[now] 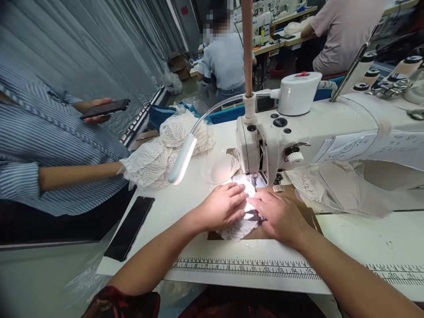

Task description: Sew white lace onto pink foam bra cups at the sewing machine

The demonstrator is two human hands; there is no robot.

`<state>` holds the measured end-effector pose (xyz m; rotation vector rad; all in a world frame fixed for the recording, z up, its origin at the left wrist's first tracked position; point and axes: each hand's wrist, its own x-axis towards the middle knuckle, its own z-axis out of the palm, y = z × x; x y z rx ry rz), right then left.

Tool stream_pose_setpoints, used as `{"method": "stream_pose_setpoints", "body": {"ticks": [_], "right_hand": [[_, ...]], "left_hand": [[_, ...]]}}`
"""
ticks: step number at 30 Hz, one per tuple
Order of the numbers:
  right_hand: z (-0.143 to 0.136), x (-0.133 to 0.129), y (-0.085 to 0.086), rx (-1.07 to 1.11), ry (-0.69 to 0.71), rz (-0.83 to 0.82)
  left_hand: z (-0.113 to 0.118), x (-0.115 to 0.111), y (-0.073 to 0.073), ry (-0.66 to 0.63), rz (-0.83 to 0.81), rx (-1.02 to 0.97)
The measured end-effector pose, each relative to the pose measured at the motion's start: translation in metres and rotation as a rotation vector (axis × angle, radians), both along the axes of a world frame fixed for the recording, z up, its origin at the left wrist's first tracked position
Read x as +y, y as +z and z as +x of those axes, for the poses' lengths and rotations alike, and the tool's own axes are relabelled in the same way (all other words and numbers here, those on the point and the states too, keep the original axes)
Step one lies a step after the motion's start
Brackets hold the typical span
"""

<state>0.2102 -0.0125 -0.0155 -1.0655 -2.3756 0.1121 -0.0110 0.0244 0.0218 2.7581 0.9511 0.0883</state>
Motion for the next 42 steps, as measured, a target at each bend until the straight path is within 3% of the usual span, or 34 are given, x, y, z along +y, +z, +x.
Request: {"method": "stream_pose_setpoints", "body": {"ticks": [3,6,10,12,15,20,23,26,30,35,38,42], "right_hand": [[-0.002,-0.006,0.0,-0.026,0.128,-0.02],[-0.005,-0.011,0.005,-0.129,0.209,-0.108],[-0.009,-0.013,0.015,-0.2,0.331,-0.169],[-0.007,-0.011,0.016,-0.181,0.339,-0.211],[0.003,-0.009,0.01,-0.14,0.284,-0.26],[0.019,-0.004,0.008,-0.078,0.143,-0.364],[0.021,-0.002,0.013,-0.082,0.136,-0.445],[0.021,0.001,0.014,-0.051,0.144,-0.516],[0.024,0.005,0.015,0.051,0.047,-0.586],[0.008,0.007,0.031,0.358,-0.104,-0.781],[-0.013,0.009,0.041,0.364,-0.1,-0.877],[-0.03,0.011,0.041,0.359,-0.076,-0.876]], "left_hand": [[-0.011,-0.005,0.022,-0.087,-0.245,-0.112],[-0.019,0.012,0.032,0.079,-0.329,-0.285],[-0.012,0.056,0.023,0.426,-0.093,-0.286],[-0.006,0.074,0.016,0.523,-0.128,-0.222],[-0.001,0.083,0.009,0.558,-0.257,-0.195],[-0.011,0.058,0.003,0.568,-0.494,-0.307],[-0.016,0.036,0.0,0.571,-0.598,-0.446],[-0.016,0.015,-0.002,0.61,-0.793,-0.71],[-0.012,-0.001,-0.005,0.67,-1.055,-1.017],[-0.007,-0.01,-0.008,0.654,-1.174,-1.062],[-0.006,-0.011,-0.008,0.575,-1.214,-1.104],[-0.014,-0.009,-0.003,0.508,-1.056,-1.027]]}}
